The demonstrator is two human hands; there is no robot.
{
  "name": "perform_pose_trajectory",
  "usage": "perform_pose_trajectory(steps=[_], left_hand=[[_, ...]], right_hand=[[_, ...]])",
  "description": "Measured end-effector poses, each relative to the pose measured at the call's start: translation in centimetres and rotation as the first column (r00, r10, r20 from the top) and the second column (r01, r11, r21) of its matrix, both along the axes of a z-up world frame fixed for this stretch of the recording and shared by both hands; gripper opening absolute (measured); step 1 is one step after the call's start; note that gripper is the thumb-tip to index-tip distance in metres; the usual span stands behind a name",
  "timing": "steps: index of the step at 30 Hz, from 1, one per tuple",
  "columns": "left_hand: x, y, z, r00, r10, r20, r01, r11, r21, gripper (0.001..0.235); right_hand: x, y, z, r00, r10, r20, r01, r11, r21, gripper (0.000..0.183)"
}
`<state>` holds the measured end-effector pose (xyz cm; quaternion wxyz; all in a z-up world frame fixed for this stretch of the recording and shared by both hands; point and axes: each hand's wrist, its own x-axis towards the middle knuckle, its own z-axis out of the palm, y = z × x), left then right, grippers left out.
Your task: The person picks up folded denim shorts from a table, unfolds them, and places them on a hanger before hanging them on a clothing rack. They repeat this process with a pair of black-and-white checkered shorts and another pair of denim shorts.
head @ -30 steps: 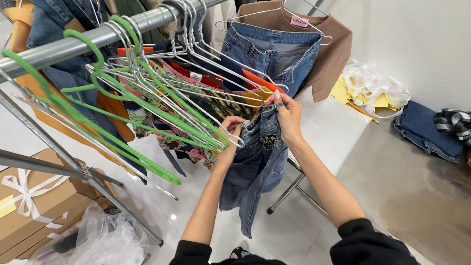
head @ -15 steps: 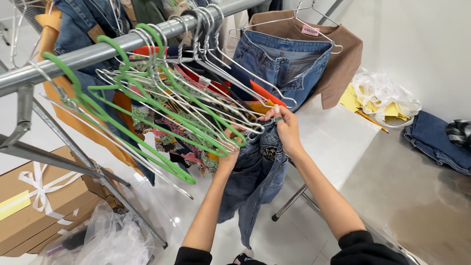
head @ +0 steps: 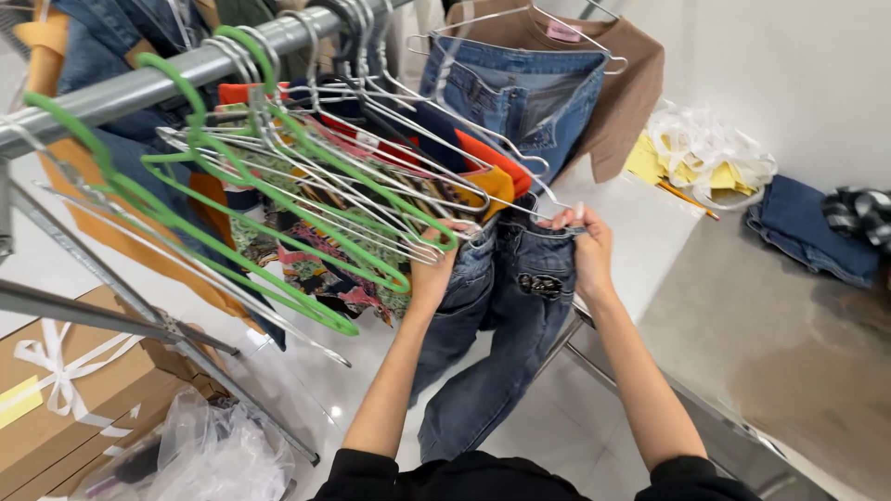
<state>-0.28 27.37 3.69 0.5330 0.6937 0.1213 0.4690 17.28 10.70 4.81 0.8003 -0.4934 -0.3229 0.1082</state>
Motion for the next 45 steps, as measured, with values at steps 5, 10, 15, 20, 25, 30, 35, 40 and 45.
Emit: perform_pose_trajectory(steps=[5, 10, 15, 20, 25, 30, 35, 40, 45], left_hand=[[-0.2, -2.4, 0.3, 0.996, -0.08, -0.037, 0.076, 0.991, -0.111, 0.013], [1.6, -5.6, -0.4, 0.941, -0.336, -0.04, 0.32, 0.922, -0.218, 0.022], [0.4, -5.5, -1.3, 0.906, -0.423, -0.013, 0.4, 0.865, -0.302, 0.014], [0.7, -8.3, -1.8, 0.913, -0.408, -0.031, 0.381, 0.875, -0.299, 0.026], [1.9, -11.9, -3.4, 0.949, -0.313, -0.029, 0.299, 0.928, -0.223, 0.05], [1.7, -13.8, -6.5, 0.961, -0.264, -0.082, 0.22, 0.912, -0.346, 0.095], [3.9, -14.3, -10.1, 0.971, -0.231, 0.058, 0.237, 0.911, -0.337, 0.081], [5.2, -15.0, -9.9, 0.981, -0.184, 0.065, 0.194, 0.948, -0.252, 0.066], [6.1, -16.8, -8.6, 0.963, -0.243, 0.116, 0.263, 0.942, -0.21, 0.059]], right_hand=[[2.6, -8.4, -2.0, 0.99, -0.12, -0.078, 0.124, 0.991, 0.043, 0.027], [2.0, -16.9, -2.9, 0.95, -0.291, -0.118, 0.295, 0.955, 0.021, 0.028], [0.8, -26.5, -4.6, 0.812, -0.584, -0.01, 0.582, 0.81, -0.067, 0.03], [-3.5, -32.8, -4.2, 0.773, -0.629, 0.089, 0.632, 0.748, -0.201, 0.034], [-2.9, -40.4, -8.7, 0.821, -0.571, 0.001, 0.563, 0.809, -0.166, 0.037], [-4.4, -46.0, -10.5, 0.925, -0.374, -0.065, 0.362, 0.921, -0.144, 0.038], [-6.1, -47.4, -9.0, 0.973, -0.215, -0.081, 0.194, 0.959, -0.208, 0.039], [-7.4, -49.1, -8.9, 0.994, -0.094, -0.056, 0.071, 0.944, -0.322, 0.035], [-13.0, -48.0, -2.3, 0.997, 0.023, -0.071, -0.046, 0.942, -0.332, 0.03]])
